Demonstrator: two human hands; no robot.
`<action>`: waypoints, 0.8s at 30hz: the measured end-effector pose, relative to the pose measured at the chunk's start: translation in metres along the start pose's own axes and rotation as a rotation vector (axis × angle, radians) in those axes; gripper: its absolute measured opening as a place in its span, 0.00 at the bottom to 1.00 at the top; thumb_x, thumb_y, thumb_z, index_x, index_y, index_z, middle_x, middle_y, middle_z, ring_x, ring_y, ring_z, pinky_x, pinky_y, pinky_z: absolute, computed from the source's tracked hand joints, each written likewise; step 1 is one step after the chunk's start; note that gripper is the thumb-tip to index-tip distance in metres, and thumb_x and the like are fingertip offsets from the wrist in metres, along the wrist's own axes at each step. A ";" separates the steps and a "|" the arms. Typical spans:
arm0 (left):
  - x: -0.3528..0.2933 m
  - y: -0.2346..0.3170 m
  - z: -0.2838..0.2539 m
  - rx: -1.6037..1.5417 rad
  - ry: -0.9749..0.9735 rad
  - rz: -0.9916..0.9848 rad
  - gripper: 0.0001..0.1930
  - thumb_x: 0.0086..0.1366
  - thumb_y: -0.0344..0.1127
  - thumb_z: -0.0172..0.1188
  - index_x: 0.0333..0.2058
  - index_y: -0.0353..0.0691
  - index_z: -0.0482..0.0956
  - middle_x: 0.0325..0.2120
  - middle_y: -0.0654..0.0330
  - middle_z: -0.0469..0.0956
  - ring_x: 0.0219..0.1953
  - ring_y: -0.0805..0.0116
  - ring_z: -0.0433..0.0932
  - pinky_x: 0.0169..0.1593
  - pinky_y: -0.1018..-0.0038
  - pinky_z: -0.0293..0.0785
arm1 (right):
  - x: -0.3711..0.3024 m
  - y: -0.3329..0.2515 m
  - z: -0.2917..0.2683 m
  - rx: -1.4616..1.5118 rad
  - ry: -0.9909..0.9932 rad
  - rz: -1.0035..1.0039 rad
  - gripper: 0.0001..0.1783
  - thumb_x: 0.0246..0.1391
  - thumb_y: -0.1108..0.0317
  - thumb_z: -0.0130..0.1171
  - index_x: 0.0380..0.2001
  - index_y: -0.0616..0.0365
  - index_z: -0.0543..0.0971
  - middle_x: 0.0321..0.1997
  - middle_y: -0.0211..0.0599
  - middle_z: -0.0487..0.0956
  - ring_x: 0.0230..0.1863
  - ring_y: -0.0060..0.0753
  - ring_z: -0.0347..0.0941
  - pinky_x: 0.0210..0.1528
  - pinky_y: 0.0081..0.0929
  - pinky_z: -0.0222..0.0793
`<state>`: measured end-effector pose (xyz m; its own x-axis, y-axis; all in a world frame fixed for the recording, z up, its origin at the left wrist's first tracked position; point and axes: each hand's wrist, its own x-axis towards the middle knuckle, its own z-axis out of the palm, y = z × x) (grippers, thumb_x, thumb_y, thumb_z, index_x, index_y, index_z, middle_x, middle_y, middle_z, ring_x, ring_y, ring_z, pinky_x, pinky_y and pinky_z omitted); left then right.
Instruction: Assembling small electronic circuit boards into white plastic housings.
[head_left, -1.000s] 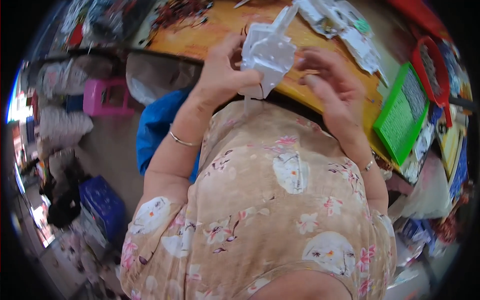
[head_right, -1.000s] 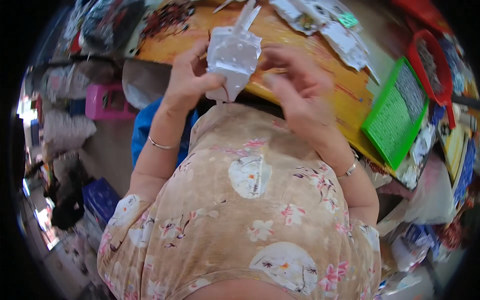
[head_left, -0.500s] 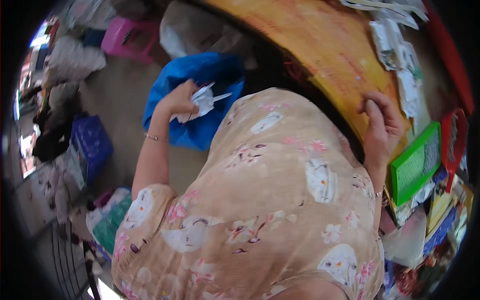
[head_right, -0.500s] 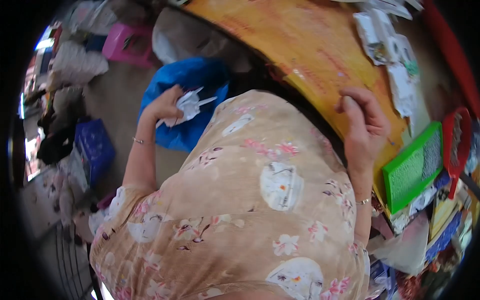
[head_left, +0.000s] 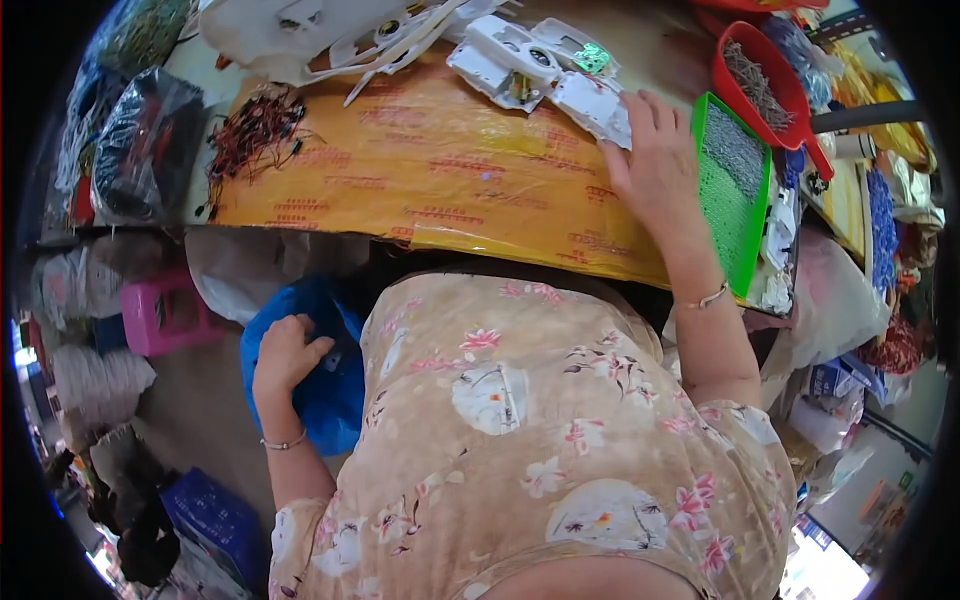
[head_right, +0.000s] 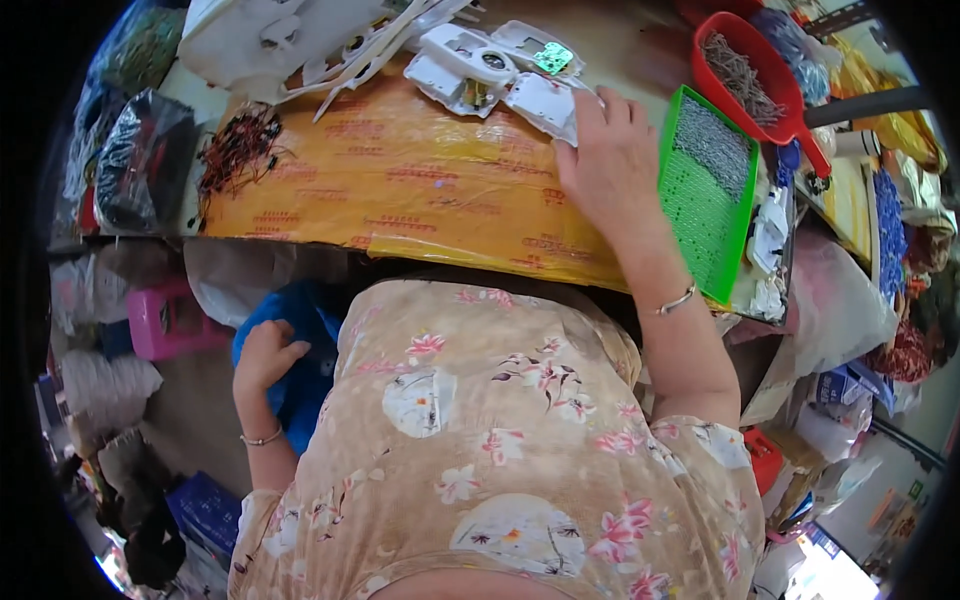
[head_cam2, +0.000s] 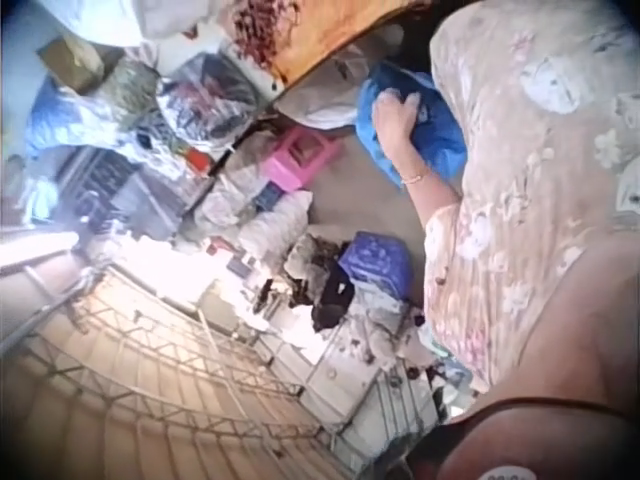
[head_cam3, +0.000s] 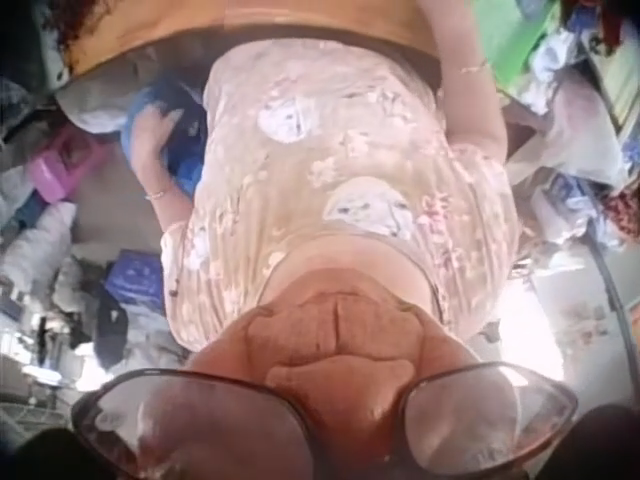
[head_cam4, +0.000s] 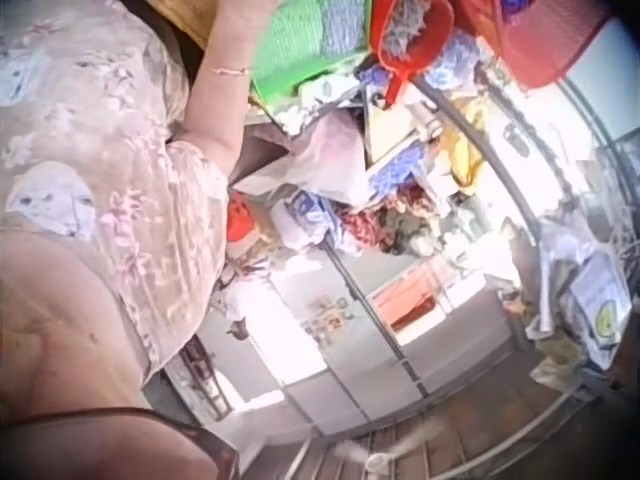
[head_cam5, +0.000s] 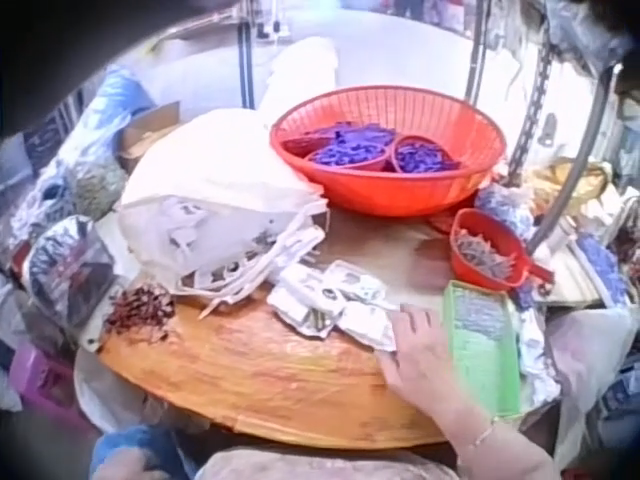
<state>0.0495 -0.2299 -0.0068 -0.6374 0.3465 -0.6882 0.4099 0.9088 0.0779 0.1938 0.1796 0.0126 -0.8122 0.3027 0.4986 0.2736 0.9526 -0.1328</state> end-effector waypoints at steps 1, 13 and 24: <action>-0.010 0.016 -0.018 -0.128 0.011 0.095 0.23 0.47 0.37 0.64 0.42 0.31 0.75 0.33 0.45 0.78 0.34 0.56 0.79 0.38 0.67 0.74 | 0.002 0.007 -0.001 -0.187 -0.007 0.011 0.24 0.43 0.65 0.62 0.45 0.59 0.71 0.46 0.47 0.73 0.43 0.48 0.71 0.41 0.39 0.68; 0.036 0.175 -0.047 -0.957 0.102 0.869 0.20 0.53 0.29 0.63 0.45 0.30 0.71 0.32 0.57 0.75 0.32 0.77 0.73 0.36 0.80 0.71 | -0.036 -0.039 -0.022 0.503 -0.467 0.276 0.21 0.40 0.62 0.66 0.37 0.64 0.76 0.27 0.45 0.77 0.24 0.36 0.72 0.28 0.29 0.67; 0.083 0.188 -0.047 -0.814 0.283 0.844 0.22 0.51 0.35 0.61 0.43 0.28 0.74 0.37 0.52 0.76 0.35 0.67 0.75 0.39 0.74 0.72 | -0.039 -0.054 -0.024 0.747 -0.471 0.162 0.20 0.46 0.68 0.63 0.42 0.67 0.75 0.24 0.43 0.76 0.22 0.31 0.71 0.26 0.26 0.66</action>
<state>0.0424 -0.0192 -0.0154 -0.5295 0.8479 -0.0268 0.2997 0.2166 0.9291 0.2227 0.1161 0.0208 -0.9649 0.2590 0.0438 0.1305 0.6175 -0.7757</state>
